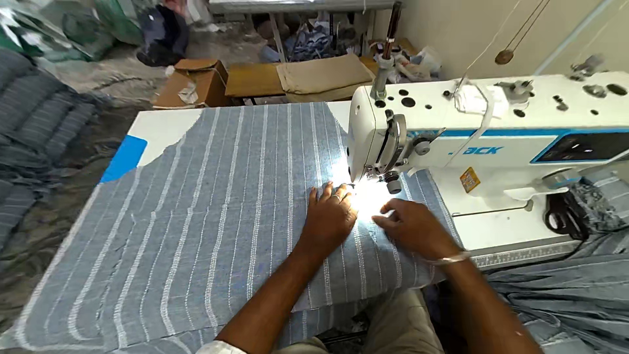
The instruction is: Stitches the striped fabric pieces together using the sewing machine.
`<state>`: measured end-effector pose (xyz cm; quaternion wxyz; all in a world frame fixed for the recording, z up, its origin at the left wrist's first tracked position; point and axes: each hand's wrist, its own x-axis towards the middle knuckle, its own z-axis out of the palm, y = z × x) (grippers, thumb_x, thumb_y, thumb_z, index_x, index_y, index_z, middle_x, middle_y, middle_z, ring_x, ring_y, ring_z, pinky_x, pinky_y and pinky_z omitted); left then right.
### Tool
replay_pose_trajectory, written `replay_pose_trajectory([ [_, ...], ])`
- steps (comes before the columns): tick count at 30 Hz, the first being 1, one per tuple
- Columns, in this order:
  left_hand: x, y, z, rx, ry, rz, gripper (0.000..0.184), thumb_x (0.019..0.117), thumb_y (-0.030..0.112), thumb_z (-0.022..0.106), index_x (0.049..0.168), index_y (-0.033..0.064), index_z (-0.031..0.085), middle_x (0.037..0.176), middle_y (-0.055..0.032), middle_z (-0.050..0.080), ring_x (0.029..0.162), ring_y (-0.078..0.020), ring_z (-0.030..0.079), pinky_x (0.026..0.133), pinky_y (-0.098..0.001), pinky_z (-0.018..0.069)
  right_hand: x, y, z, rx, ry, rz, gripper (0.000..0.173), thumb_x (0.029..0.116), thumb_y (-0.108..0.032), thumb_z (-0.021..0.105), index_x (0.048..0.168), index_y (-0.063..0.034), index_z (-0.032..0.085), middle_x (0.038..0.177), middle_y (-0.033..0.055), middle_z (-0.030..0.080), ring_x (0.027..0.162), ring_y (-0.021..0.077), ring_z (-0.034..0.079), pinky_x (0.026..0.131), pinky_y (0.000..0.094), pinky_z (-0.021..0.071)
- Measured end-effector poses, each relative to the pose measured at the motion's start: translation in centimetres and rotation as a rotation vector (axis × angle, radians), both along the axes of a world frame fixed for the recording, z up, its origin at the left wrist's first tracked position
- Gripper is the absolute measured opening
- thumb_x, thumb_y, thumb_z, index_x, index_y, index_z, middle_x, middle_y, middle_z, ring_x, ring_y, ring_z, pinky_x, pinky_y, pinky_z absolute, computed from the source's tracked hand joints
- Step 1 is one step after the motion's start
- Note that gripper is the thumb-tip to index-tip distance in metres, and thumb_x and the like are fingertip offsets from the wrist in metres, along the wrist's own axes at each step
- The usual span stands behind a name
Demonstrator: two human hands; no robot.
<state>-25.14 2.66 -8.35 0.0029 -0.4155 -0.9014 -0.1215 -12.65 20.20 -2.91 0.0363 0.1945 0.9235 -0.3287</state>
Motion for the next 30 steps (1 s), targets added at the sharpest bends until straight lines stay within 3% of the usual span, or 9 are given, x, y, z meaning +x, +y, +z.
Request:
replay_pose_trajectory([
  [4,-0.1,-0.2,-0.1,-0.010,-0.020,0.000,0.054,0.1089,0.046,0.030,0.136,0.0202,0.068,0.155,0.0030,0.053,0.153,-0.0276,0.036,0.122,-0.0666,0.0202,7.4,6.9,3.3,0.359,0.201,-0.306,0.039,0.1057,-0.034,0.058,0.132,-0.0046,0.064,0.116,0.0218,0.070,0.103,0.0400,0.070,0.087,0.0648,0.0556],
  [6,-0.3,-0.2,0.0,-0.018,-0.023,0.004,0.054,0.1091,0.045,0.029,0.137,0.0196,0.068,0.156,0.0028,0.053,0.153,-0.0277,0.035,0.123,-0.0657,0.0193,9.7,9.7,1.4,0.521,0.102,-0.413,0.051,0.1018,-0.016,0.059,0.148,0.0015,0.049,0.141,0.0342,0.054,0.124,0.0576,0.056,0.097,0.0824,0.0379],
  [8,0.0,-0.1,0.4,-0.037,-0.034,0.008,0.055,0.1090,0.045,0.027,0.140,0.0206,0.066,0.157,0.0028,0.051,0.154,-0.0285,0.034,0.123,-0.0654,0.0185,11.0,11.3,-0.8,0.539,-0.103,-0.348,0.068,0.0914,0.000,0.064,0.155,0.0025,0.041,0.153,0.0333,0.043,0.132,0.0607,0.048,0.101,0.0900,0.0229],
  [12,0.8,-0.5,0.6,-0.047,-0.055,0.033,0.058,0.1090,0.049,0.023,0.144,0.0246,0.062,0.160,0.0063,0.047,0.155,-0.0258,0.031,0.123,-0.0688,0.0149,11.4,10.2,2.9,0.500,0.157,-0.427,0.041,0.1052,-0.016,0.055,0.142,0.0018,0.055,0.136,0.0351,0.056,0.124,0.0571,0.055,0.099,0.0760,0.0427],
  [15,0.5,-0.5,1.0,-0.064,-0.108,0.027,0.058,0.1081,0.051,0.025,0.146,0.0247,0.060,0.162,0.0066,0.045,0.156,-0.0260,0.029,0.123,-0.0696,0.0138,7.7,3.1,2.7,0.227,0.346,-0.345,0.046,0.1084,-0.025,0.051,0.147,-0.0016,0.047,0.136,0.0212,0.061,0.113,0.0332,0.068,0.091,0.0537,0.0582],
  [17,-0.1,-1.2,1.8,-0.103,-0.143,0.034,0.058,0.1061,0.057,0.031,0.148,0.0279,0.058,0.163,0.0052,0.042,0.155,-0.0300,0.029,0.121,-0.0715,0.0160,4.7,-2.9,0.2,-0.084,0.342,-0.193,0.053,0.1066,-0.028,0.056,0.152,-0.0057,0.039,0.126,0.0146,0.066,0.088,0.0229,0.073,0.074,0.0446,0.0637],
  [24,-3.8,-16.7,3.9,-0.177,-0.200,0.417,0.087,0.0963,0.076,0.042,0.162,0.0188,0.036,0.168,-0.0193,0.027,0.152,-0.0540,0.021,0.106,-0.0891,0.0172,6.7,-10.8,-2.8,-0.094,0.185,-0.195,0.065,0.0972,-0.051,0.066,0.146,-0.0133,0.045,0.085,0.0028,0.069,0.066,0.0210,0.066,0.059,0.0462,0.0584],
  [28,-4.4,-20.9,3.0,-0.184,-0.143,0.478,0.100,0.0875,0.087,0.040,0.162,0.0208,0.033,0.169,-0.0192,0.025,0.154,-0.0519,0.018,0.106,-0.0886,0.0151,5.7,-9.2,-2.4,0.072,0.196,-0.184,0.066,0.0965,-0.051,0.066,0.144,-0.0088,0.050,0.114,0.0122,0.070,0.090,0.0301,0.070,0.076,0.0536,0.0592],
  [30,-4.3,-20.8,2.6,-0.194,-0.128,0.480,0.105,0.0849,0.092,0.035,0.163,0.0223,0.031,0.170,-0.0180,0.022,0.155,-0.0510,0.015,0.107,-0.0884,0.0125,2.8,-8.5,-1.6,0.032,0.110,-0.133,0.066,0.0953,-0.052,0.068,0.142,-0.0086,0.050,0.108,0.0123,0.070,0.090,0.0304,0.070,0.079,0.0542,0.0584],
])
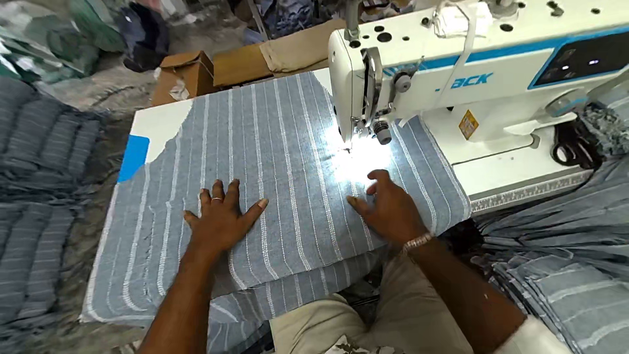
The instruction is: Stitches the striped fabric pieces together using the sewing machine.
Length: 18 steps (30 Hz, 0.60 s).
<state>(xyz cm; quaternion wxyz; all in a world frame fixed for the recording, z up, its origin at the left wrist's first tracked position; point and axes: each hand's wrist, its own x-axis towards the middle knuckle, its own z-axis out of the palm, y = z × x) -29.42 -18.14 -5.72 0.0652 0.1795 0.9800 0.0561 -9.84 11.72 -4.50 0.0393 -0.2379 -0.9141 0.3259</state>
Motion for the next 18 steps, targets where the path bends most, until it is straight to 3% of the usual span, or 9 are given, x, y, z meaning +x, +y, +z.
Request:
replay_pose_trajectory([
  [3,-0.2,0.2,-0.3,0.001,0.010,-0.002,0.108,0.0810,0.095,0.033,0.163,0.0251,0.031,0.171,-0.0157,0.022,0.156,-0.0488,0.014,0.107,-0.0880,0.0114,-1.0,-0.3,1.8,-0.113,-0.110,0.108,0.046,0.0979,-0.035,0.068,0.134,-0.0120,0.051,0.088,0.0105,0.067,0.076,0.0294,0.069,0.067,0.0522,0.0576],
  [6,-0.1,0.0,0.0,0.009,-0.008,-0.008,0.107,0.0815,0.094,0.038,0.163,0.0249,0.031,0.171,-0.0160,0.021,0.156,-0.0490,0.014,0.107,-0.0878,0.0105,3.9,-1.3,0.7,-0.190,-0.013,0.075,0.041,0.0993,-0.034,0.069,0.130,-0.0104,0.053,0.078,0.0093,0.063,0.061,0.0253,0.062,0.055,0.0469,0.0559],
  [8,0.2,-0.2,0.1,0.023,-0.027,-0.005,0.106,0.0831,0.091,0.042,0.163,0.0231,0.031,0.171,-0.0171,0.021,0.155,-0.0502,0.013,0.107,-0.0884,0.0093,7.0,-1.8,-1.5,-0.395,0.058,-0.066,0.043,0.0948,-0.035,0.075,0.123,-0.0084,0.055,0.075,0.0061,0.059,0.059,0.0194,0.057,0.054,0.0395,0.0531],
  [10,0.1,-0.1,0.2,0.015,-0.046,-0.010,0.107,0.0824,0.092,0.042,0.164,0.0233,0.029,0.171,-0.0167,0.019,0.155,-0.0508,0.012,0.106,-0.0888,0.0103,9.0,-2.6,-3.5,-0.680,0.119,-0.245,0.043,0.0910,-0.031,0.080,0.118,-0.0088,0.055,0.077,0.0065,0.065,0.062,0.0181,0.065,0.058,0.0362,0.0595],
  [12,-0.3,0.0,0.3,0.017,-0.059,-0.016,0.109,0.0811,0.092,0.044,0.164,0.0226,0.029,0.171,-0.0177,0.019,0.155,-0.0521,0.012,0.105,-0.0893,0.0108,9.5,-3.3,-4.3,-0.901,0.186,-0.368,0.039,0.0908,-0.023,0.081,0.117,-0.0068,0.056,0.080,0.0096,0.069,0.063,0.0188,0.067,0.059,0.0337,0.0588],
  [16,-0.7,-0.2,0.6,0.018,-0.087,-0.012,0.113,0.0775,0.094,0.047,0.164,0.0242,0.028,0.171,-0.0167,0.019,0.155,-0.0511,0.011,0.105,-0.0890,0.0112,9.4,-4.3,-3.8,-1.060,0.256,-0.355,0.024,0.0965,-0.024,0.074,0.110,-0.0062,0.066,0.078,0.0088,0.066,0.059,0.0140,0.057,0.054,0.0267,0.0488],
  [18,-0.7,-0.3,0.6,0.019,-0.086,-0.021,0.113,0.0772,0.094,0.048,0.164,0.0235,0.029,0.171,-0.0167,0.020,0.155,-0.0511,0.013,0.105,-0.0891,0.0118,9.4,-4.5,-3.1,-1.100,0.255,-0.318,0.020,0.1013,-0.025,0.067,0.106,-0.0063,0.066,0.076,0.0076,0.062,0.058,0.0128,0.055,0.055,0.0255,0.0490],
])
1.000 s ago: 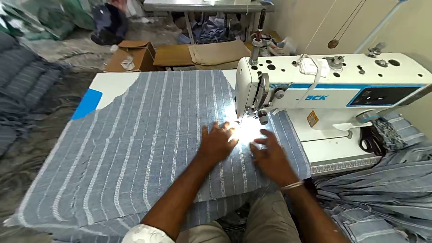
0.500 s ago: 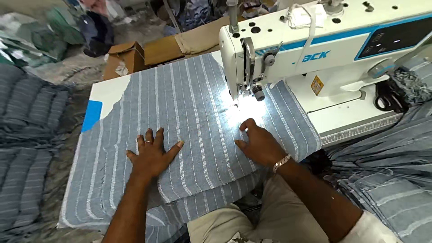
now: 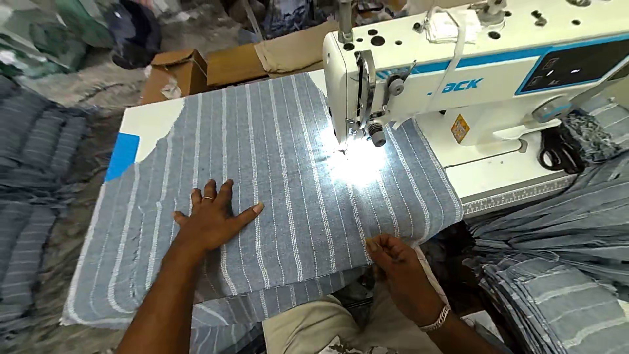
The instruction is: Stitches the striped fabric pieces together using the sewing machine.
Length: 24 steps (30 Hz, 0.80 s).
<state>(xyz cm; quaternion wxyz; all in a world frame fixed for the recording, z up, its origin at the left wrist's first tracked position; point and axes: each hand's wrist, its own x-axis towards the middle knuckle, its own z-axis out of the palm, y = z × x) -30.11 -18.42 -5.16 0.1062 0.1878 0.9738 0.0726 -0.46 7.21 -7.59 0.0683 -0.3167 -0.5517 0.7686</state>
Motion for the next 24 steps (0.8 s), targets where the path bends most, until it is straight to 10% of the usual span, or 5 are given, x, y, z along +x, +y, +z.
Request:
replay_pose_trajectory([
  [12,2.6,0.5,0.6,0.031,0.112,-0.019,0.091,0.0889,0.077,0.057,0.158,0.0188,0.043,0.166,-0.0204,0.031,0.151,-0.0529,0.025,0.109,-0.0874,0.0130,-0.5,3.6,-2.2,0.888,-0.264,0.456,0.044,0.1058,-0.054,0.046,0.094,-0.0163,0.066,0.069,-0.0013,0.064,0.061,0.0129,0.066,0.060,0.0369,0.0598],
  [18,4.9,-0.1,-1.8,0.056,0.152,-0.010,0.093,0.0909,0.086,0.026,0.159,0.0241,0.042,0.167,-0.0127,0.033,0.154,-0.0479,0.024,0.109,-0.0867,0.0123,-1.2,4.5,-1.0,1.099,-0.352,0.530,0.052,0.1047,-0.058,0.042,0.078,-0.0170,0.061,0.060,-0.0008,0.056,0.056,0.0153,0.061,0.054,0.0397,0.0518],
  [24,1.9,1.3,-2.0,0.054,0.160,0.003,0.095,0.0911,0.087,0.023,0.160,0.0235,0.039,0.168,-0.0120,0.030,0.154,-0.0489,0.021,0.108,-0.0875,0.0115,-2.9,6.1,-1.0,1.411,-0.010,0.379,0.024,0.1039,-0.030,0.057,0.118,-0.0175,0.072,0.089,0.0005,0.070,0.073,0.0174,0.069,0.060,0.0406,0.0593],
])
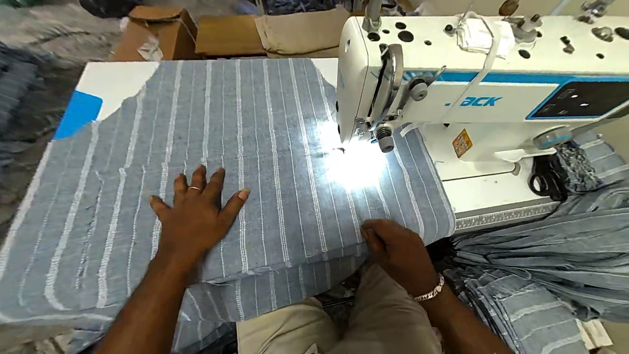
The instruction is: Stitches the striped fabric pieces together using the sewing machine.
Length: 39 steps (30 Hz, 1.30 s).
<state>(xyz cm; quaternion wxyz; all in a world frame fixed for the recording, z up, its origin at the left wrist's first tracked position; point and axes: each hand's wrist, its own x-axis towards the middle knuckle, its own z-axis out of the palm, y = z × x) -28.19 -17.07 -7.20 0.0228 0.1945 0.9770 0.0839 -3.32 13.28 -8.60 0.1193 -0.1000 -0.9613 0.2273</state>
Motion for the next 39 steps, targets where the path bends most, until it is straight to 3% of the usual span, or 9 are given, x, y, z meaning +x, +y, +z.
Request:
replay_pose_trajectory([
  [3,-2.4,0.9,0.0,-0.002,0.001,0.010,0.098,0.0891,0.089,0.021,0.161,0.0236,0.038,0.168,-0.0137,0.030,0.154,-0.0499,0.020,0.107,-0.0880,0.0107,-1.9,1.5,-0.1,0.002,0.059,0.069,0.022,0.1029,-0.025,0.058,0.113,-0.0194,0.076,0.094,-0.0002,0.073,0.078,0.0149,0.071,0.064,0.0389,0.0605],
  [14,-10.0,3.8,0.6,0.034,-0.021,0.045,0.101,0.0866,0.092,0.024,0.160,0.0233,0.039,0.168,-0.0141,0.030,0.155,-0.0486,0.020,0.107,-0.0888,0.0081,-9.9,6.1,0.8,-0.032,0.037,0.191,0.025,0.1018,-0.026,0.057,0.109,-0.0163,0.078,0.087,0.0023,0.074,0.076,0.0153,0.069,0.071,0.0402,0.0584],
  [18,-10.2,4.5,1.0,0.109,0.155,-0.036,0.087,0.0959,0.077,0.037,0.150,0.0096,0.051,0.157,-0.0209,0.046,0.150,-0.0492,0.032,0.113,-0.0843,0.0100,-10.9,6.7,2.8,-0.011,0.014,0.170,0.024,0.1030,-0.023,0.055,0.105,-0.0127,0.076,0.091,0.0040,0.074,0.082,0.0164,0.070,0.077,0.0399,0.0585],
  [22,-5.6,8.3,1.9,0.230,0.209,-0.254,0.043,0.1077,0.034,0.046,0.126,0.0019,0.067,0.133,-0.0249,0.063,0.131,-0.0471,0.054,0.109,-0.0687,0.0376,-12.4,7.1,3.4,-0.047,0.068,0.204,0.026,0.1053,-0.025,0.055,0.112,-0.0112,0.076,0.088,0.0056,0.073,0.075,0.0171,0.070,0.074,0.0399,0.0590],
  [25,-0.8,13.4,2.7,0.291,0.001,-0.494,0.029,0.1041,0.025,0.058,0.119,0.0063,0.074,0.121,-0.0197,0.070,0.121,-0.0398,0.063,0.105,-0.0599,0.0472,-13.4,7.2,3.1,-0.031,-0.071,0.359,0.028,0.1024,-0.029,0.061,0.120,-0.0129,0.075,0.095,0.0076,0.074,0.087,0.0217,0.070,0.087,0.0454,0.0564],
  [30,1.1,17.5,1.8,0.182,-0.136,-0.642,0.041,0.0978,0.043,0.067,0.124,0.0122,0.073,0.123,-0.0138,0.064,0.118,-0.0348,0.059,0.096,-0.0556,0.0490,-13.7,8.0,3.8,-0.003,-0.162,0.450,0.035,0.0984,-0.035,0.068,0.124,-0.0127,0.075,0.095,0.0087,0.075,0.088,0.0213,0.069,0.089,0.0437,0.0544],
  [33,0.7,17.9,2.1,0.144,-0.156,-0.628,0.040,0.0979,0.044,0.067,0.123,0.0143,0.074,0.123,-0.0124,0.063,0.119,-0.0332,0.058,0.097,-0.0534,0.0487,-13.9,8.3,2.6,0.026,-0.040,0.459,0.027,0.0999,-0.034,0.065,0.114,-0.0165,0.079,0.097,0.0061,0.075,0.094,0.0200,0.070,0.088,0.0416,0.0554],
  [36,0.6,18.2,1.9,0.151,-0.055,-0.671,0.028,0.1023,0.035,0.062,0.110,0.0128,0.077,0.111,-0.0119,0.066,0.110,-0.0312,0.062,0.093,-0.0498,0.0515,-14.1,7.8,1.1,0.041,0.145,0.388,0.023,0.1021,-0.030,0.061,0.106,-0.0164,0.080,0.100,0.0070,0.076,0.093,0.0213,0.072,0.084,0.0415,0.0578],
  [39,1.9,17.9,1.1,0.148,0.112,-0.728,0.021,0.1015,0.012,0.056,0.110,0.0069,0.075,0.117,-0.0152,0.070,0.112,-0.0365,0.065,0.088,-0.0554,0.0536,-13.8,7.3,0.7,0.031,0.199,0.370,0.020,0.0999,-0.024,0.063,0.103,-0.0138,0.080,0.098,0.0080,0.075,0.090,0.0211,0.072,0.082,0.0405,0.0588],
])
